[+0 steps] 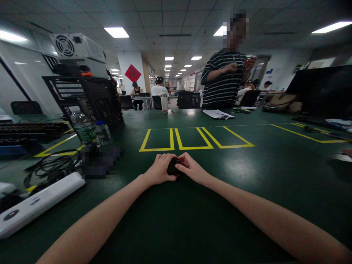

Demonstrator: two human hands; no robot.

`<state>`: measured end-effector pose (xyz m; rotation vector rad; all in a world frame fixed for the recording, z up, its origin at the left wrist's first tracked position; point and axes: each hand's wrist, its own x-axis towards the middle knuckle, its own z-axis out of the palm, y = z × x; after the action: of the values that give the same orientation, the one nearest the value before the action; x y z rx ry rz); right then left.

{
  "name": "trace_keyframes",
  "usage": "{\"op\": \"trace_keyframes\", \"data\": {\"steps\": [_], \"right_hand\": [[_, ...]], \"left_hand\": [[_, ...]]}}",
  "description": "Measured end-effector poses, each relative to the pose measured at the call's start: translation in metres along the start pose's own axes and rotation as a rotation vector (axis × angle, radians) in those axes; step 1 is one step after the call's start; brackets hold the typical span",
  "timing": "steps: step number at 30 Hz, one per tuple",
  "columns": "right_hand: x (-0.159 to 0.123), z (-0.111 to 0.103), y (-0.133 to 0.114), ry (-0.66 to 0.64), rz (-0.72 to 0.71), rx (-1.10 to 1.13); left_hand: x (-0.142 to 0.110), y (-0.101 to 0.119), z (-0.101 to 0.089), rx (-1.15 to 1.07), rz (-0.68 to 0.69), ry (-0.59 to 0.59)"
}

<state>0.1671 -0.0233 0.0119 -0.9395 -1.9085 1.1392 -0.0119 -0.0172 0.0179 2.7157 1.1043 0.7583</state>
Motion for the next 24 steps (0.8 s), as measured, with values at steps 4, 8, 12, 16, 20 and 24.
{"op": "trace_keyframes", "data": {"steps": [4,8,12,16,20,24], "right_hand": [[0.0012,-0.002,0.0025,-0.045,0.016,-0.016],[-0.0012,-0.0049,0.001,-0.106,-0.032,0.016],[-0.0039,-0.0045,-0.0004,-0.112,-0.046,0.036],[-0.0039,-0.0015,-0.0001,-0.063,-0.034,0.059],[-0.0025,0.0002,0.001,-0.009,-0.006,0.04],[-0.0009,-0.0034,0.0,-0.053,0.033,0.022]], "left_hand": [[-0.0002,-0.0016,0.0019,0.006,0.011,0.009],[-0.0009,-0.0031,0.0024,0.008,0.016,0.013],[-0.0009,-0.0025,0.0012,0.002,0.011,0.01],[-0.0003,-0.0006,-0.0002,-0.009,0.019,0.0],[-0.0003,0.0,-0.0003,-0.008,0.015,0.004],[-0.001,0.0001,-0.0011,-0.019,0.015,0.0]]}}
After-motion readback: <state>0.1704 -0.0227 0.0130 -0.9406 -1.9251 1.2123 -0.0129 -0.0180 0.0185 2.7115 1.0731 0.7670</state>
